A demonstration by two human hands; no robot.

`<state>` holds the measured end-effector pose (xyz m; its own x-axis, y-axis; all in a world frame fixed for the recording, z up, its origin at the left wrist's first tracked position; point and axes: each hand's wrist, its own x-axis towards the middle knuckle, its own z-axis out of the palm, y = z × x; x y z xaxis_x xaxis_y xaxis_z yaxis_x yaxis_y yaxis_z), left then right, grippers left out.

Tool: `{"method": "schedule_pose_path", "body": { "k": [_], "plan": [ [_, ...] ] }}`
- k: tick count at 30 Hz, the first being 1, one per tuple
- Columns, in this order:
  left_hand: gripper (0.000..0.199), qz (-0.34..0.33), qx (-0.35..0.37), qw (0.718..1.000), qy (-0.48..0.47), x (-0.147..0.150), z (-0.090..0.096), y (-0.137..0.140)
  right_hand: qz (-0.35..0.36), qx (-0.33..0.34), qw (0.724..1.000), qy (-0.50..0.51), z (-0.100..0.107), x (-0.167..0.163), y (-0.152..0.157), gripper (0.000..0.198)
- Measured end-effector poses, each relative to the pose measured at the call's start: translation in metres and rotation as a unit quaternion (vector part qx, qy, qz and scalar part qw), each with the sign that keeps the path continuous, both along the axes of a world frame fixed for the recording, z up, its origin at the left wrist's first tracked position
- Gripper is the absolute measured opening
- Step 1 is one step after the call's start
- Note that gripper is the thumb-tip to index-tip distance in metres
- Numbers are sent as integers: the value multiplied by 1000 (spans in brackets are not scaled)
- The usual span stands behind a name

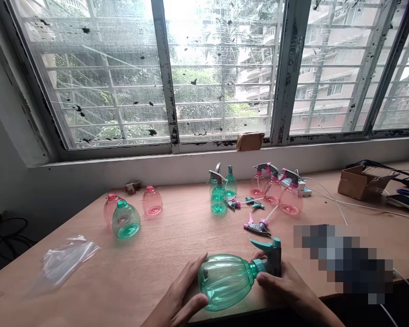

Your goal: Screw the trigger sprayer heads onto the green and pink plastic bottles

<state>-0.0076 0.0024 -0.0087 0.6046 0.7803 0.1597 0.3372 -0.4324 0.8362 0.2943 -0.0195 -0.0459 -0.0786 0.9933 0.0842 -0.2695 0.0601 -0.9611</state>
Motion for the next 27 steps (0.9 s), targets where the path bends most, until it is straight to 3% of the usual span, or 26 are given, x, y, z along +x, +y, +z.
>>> {"method": "schedule_pose_path", "body": {
  "k": [3, 8, 10, 15, 19, 27],
  "plan": [
    [60, -6, 3, 1000, -27, 2, 1, -1, -10, -20, 1000, 7, 3, 0, -3, 54],
    [100, 9, 11, 999, -49, 4, -5, -2, 16, -29, 999, -13, -3, 2, 0, 55],
    [105, 17, 8, 999, -29, 5, -6, -1, 21, -26, 999, -24, -7, 3, 2, 56],
    [95, 9, -38, 999, 0, 6, 2, -6, 3, -33, 999, -7, -2, 1, -2, 59],
    [80, 7, -45, 999, -11, 4, 6, -8, 7, -32, 999, 9, 7, -2, -7, 59],
    [73, -14, -29, 999, -33, 2, 0, 6, 41, 6, 999, -2, 6, 1, -5, 48]
  ]
}}
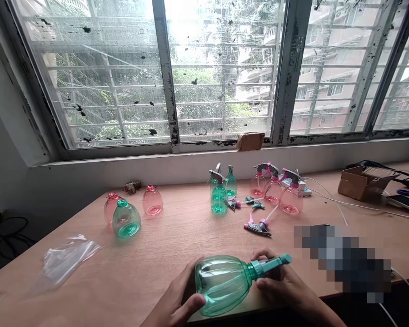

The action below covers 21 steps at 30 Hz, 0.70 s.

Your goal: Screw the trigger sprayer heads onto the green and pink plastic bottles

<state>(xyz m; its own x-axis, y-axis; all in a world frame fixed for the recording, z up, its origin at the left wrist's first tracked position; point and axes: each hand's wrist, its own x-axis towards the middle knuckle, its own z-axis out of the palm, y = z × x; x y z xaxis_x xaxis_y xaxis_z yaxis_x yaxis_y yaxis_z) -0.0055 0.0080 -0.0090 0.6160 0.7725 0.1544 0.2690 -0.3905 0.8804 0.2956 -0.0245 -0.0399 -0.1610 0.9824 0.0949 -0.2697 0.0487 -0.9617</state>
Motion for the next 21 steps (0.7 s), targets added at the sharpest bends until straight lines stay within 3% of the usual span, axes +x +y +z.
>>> {"method": "schedule_pose_path", "body": {
  "k": [3, 9, 13, 16, 21],
  "plan": [
    [71, -16, -3, 1000, -16, 1, 2, 0, 13, 26, 999, -25, -1, 1, 2, 43],
    [85, 16, -22, 999, -42, 5, -1, -9, -43, -42, 998, -30, -2, 0, 0, 54],
    [80, -1, 22, 999, -39, 5, 1, -13, -53, -25, 997, -43, -4, 0, 0, 53],
    [91, -20, -9, 999, -46, 4, 5, -13, -56, -23, 998, -30, -4, -2, 0, 53],
    [72, -6, -53, 998, -36, 1, 1, -6, -45, -9, 998, -30, -1, -4, 2, 48]
  ]
}}
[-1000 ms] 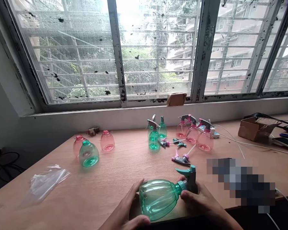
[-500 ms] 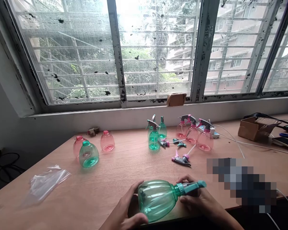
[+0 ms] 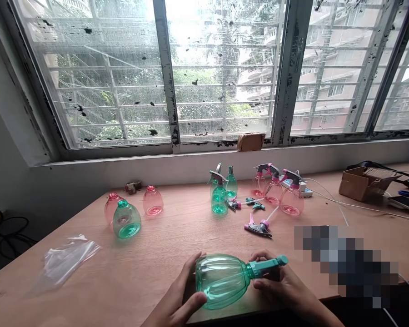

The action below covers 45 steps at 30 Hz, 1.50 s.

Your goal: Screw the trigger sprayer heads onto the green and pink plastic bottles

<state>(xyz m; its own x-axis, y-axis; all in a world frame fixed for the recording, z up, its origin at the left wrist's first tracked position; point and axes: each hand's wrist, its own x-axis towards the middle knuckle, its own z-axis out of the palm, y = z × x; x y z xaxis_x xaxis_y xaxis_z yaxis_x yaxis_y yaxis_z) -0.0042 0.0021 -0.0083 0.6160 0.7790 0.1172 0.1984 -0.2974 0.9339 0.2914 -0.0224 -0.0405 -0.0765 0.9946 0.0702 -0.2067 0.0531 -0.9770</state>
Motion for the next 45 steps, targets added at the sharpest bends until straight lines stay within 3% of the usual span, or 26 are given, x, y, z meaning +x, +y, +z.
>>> {"method": "schedule_pose_path", "body": {
  "k": [10, 17, 21, 28, 32, 37, 42, 45],
  "plan": [
    [105, 14, 47, 999, -10, -1, -11, -1, -36, -22, 999, -14, -1, 0, -3, 50],
    [76, 10, -18, 1000, -7, -3, -13, 7, -71, -1, 997, -12, 3, -3, -4, 49],
    [79, -19, 0, 1000, -20, -1, -8, 6, -43, 4, 999, -15, 2, 0, -3, 37],
    [72, 31, 95, 995, 26, 0, -2, -3, -40, -24, 999, -27, 2, 0, -6, 42],
    [83, 12, 54, 998, 15, -1, -5, -2, -31, -16, 999, -22, 3, 2, -5, 50],
    [92, 13, 15, 999, 30, -4, -6, 1, 10, 61, 997, -51, 3, 4, -5, 40],
    [89, 56, -8, 997, 58, -1, 2, -1, -33, 30, 999, -18, -6, 2, -2, 50],
    [85, 62, -15, 997, 47, 1, 5, 0, -14, 35, 999, -20, -10, 1, 1, 49]
  ]
}}
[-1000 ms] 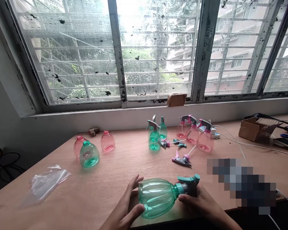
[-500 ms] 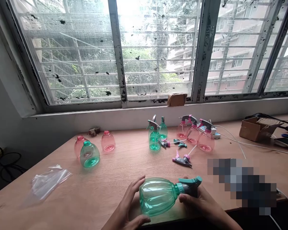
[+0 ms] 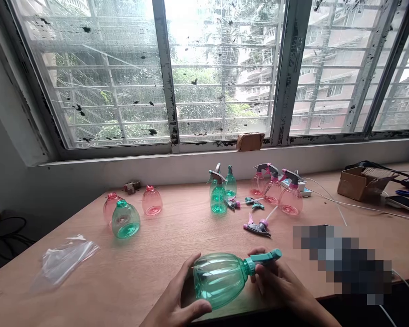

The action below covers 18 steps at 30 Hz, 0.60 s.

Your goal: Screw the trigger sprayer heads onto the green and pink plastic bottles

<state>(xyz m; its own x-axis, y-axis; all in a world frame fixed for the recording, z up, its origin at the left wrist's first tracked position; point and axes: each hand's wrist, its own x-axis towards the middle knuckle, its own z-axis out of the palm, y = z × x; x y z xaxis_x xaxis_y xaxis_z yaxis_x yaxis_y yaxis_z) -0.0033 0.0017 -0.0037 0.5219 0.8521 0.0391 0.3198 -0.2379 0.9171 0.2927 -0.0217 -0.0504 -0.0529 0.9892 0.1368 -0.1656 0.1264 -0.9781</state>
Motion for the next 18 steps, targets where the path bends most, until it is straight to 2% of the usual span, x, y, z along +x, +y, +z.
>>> {"method": "schedule_pose_path", "body": {
  "k": [4, 11, 15, 18],
  "plan": [
    [86, -5, 5, 999, -32, -1, -5, 3, 14, -23, 1000, -5, 0, -1, 0, 55],
    [94, -57, 13, 994, -95, -4, -36, 11, 45, -15, 997, -69, 3, -2, -2, 53],
    [95, -69, 69, 994, -53, -5, -42, 15, 21, -13, 996, -82, 5, -6, -2, 51],
    [96, -46, 129, 991, -5, -6, -40, 13, 11, -28, 996, -84, 6, -7, 0, 54]
  ]
}}
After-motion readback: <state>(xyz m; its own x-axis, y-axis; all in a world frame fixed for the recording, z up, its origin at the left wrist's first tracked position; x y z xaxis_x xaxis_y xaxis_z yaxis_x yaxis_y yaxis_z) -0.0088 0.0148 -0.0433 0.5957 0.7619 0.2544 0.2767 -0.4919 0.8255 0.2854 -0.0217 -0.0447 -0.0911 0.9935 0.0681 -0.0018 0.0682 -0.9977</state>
